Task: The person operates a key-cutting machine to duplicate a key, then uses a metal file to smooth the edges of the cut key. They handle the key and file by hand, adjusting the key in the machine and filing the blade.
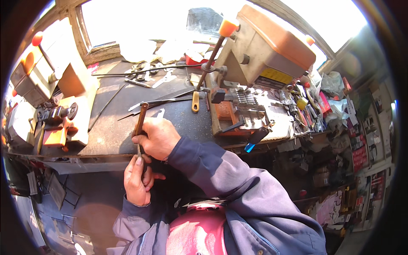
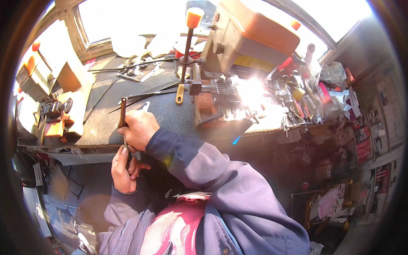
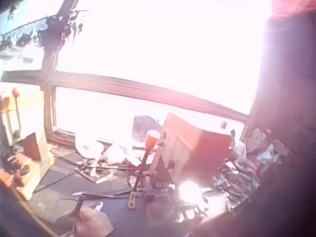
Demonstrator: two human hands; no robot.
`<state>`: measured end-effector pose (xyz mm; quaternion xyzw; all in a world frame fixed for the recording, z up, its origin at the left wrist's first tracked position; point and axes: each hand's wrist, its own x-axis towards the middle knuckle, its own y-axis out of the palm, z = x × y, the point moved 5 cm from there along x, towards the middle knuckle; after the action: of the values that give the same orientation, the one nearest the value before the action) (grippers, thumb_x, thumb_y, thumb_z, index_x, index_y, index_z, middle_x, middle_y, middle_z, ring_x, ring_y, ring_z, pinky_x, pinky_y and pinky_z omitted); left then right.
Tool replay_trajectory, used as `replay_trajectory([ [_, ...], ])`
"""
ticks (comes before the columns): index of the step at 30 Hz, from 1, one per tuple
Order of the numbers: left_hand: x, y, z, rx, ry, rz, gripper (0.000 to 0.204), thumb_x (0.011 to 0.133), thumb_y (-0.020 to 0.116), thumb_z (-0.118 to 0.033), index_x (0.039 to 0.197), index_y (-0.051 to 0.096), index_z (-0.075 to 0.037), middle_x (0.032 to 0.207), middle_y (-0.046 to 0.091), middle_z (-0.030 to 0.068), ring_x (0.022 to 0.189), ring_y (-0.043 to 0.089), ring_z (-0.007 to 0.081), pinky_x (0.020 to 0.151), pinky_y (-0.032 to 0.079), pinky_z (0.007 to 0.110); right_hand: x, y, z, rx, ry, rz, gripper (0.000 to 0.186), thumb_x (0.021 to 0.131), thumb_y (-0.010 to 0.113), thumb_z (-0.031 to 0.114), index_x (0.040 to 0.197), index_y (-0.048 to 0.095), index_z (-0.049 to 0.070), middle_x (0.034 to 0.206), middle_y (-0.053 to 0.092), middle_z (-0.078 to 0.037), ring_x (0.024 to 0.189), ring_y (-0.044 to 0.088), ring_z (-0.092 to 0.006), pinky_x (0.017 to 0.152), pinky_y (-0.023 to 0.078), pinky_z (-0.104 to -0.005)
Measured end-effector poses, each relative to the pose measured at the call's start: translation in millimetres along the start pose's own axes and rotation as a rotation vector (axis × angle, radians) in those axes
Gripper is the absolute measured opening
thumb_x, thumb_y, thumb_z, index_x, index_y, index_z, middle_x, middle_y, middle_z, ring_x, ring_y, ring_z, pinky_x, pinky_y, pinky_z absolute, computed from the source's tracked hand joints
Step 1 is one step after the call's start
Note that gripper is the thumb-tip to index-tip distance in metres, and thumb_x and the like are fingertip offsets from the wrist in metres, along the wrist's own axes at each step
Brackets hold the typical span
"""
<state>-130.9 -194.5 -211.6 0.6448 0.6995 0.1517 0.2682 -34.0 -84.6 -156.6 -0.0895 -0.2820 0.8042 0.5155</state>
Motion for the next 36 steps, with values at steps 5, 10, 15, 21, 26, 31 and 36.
replay_trajectory([
  [5,0.2,-4.7,3.8,0.008,0.028,-0.015,0.026,0.112,0.045,-0.025,0.103,0.058,-0.004,0.055,0.031,-0.0053,0.041,0.022,0.0050,0.055,0.056,0.031,0.9,-0.2,1.3,-0.066,-0.058,-0.027,0.016,0.087,0.075,0.017,0.097,0.075,0.004,0.086,0.072,-0.018,0.082,0.073,-0.0381,0.074,0.057,-0.0448],
  [10,0.8,-4.0,4.3,0.037,0.037,-0.013,0.024,0.112,0.046,-0.026,0.105,0.056,-0.005,0.055,0.029,-0.0050,0.040,0.021,0.0059,0.057,0.057,0.035,0.6,-2.3,-0.6,0.043,-0.068,-0.043,0.019,0.087,0.076,0.020,0.095,0.074,0.003,0.086,0.072,-0.019,0.082,0.071,-0.0394,0.074,0.056,-0.0462],
  [15,0.4,0.0,1.1,0.104,0.035,-0.036,0.026,0.112,0.046,-0.029,0.106,0.056,-0.005,0.054,0.029,-0.0048,0.039,0.022,0.0060,0.057,0.057,0.035,0.2,-4.6,5.5,-0.011,-0.176,-0.032,0.024,0.088,0.077,0.025,0.097,0.074,0.003,0.082,0.072,-0.017,0.079,0.071,-0.0386,0.072,0.055,-0.0453],
  [21,-2.4,-3.2,5.3,0.068,0.024,-0.046,0.027,0.113,0.046,-0.027,0.104,0.059,-0.005,0.059,0.035,-0.0076,0.047,0.030,0.0035,0.056,0.049,0.025,-6.7,-3.3,-2.4,0.365,0.019,0.228,0.011,0.095,0.070,0.005,0.102,0.067,-0.004,0.077,0.068,-0.003,0.068,0.063,-0.0082,0.060,0.051,-0.0265],
  [26,-2.4,-3.3,6.5,0.183,0.051,-0.090,0.032,0.113,0.045,-0.032,0.107,0.060,-0.004,0.060,0.037,-0.0065,0.050,0.034,0.0044,0.060,0.049,0.025,-4.8,-5.0,-0.2,0.369,0.144,0.312,0.010,0.097,0.063,0.001,0.104,0.067,-0.004,0.085,0.068,-0.003,0.077,0.063,-0.0079,0.066,0.051,-0.0240],
  [31,-3.1,-5.9,5.7,0.221,0.076,-0.126,0.026,0.111,0.048,-0.023,0.106,0.064,-0.002,0.084,0.062,-0.0010,0.069,0.055,0.0061,0.062,0.048,0.024,-2.8,-3.5,4.6,0.262,0.040,0.309,0.011,0.097,0.064,0.002,0.105,0.068,-0.005,0.085,0.068,-0.004,0.077,0.064,-0.0088,0.067,0.052,-0.0243],
  [36,-3.5,-7.5,7.7,0.265,0.074,-0.148,0.025,0.110,0.049,-0.021,0.107,0.064,-0.001,0.087,0.065,0.0009,0.069,0.056,0.0071,0.062,0.049,0.025,-2.4,0.1,3.6,0.122,0.010,0.322,0.011,0.097,0.066,0.004,0.103,0.069,-0.006,0.082,0.069,-0.004,0.077,0.064,-0.0091,0.068,0.052,-0.0249],
])
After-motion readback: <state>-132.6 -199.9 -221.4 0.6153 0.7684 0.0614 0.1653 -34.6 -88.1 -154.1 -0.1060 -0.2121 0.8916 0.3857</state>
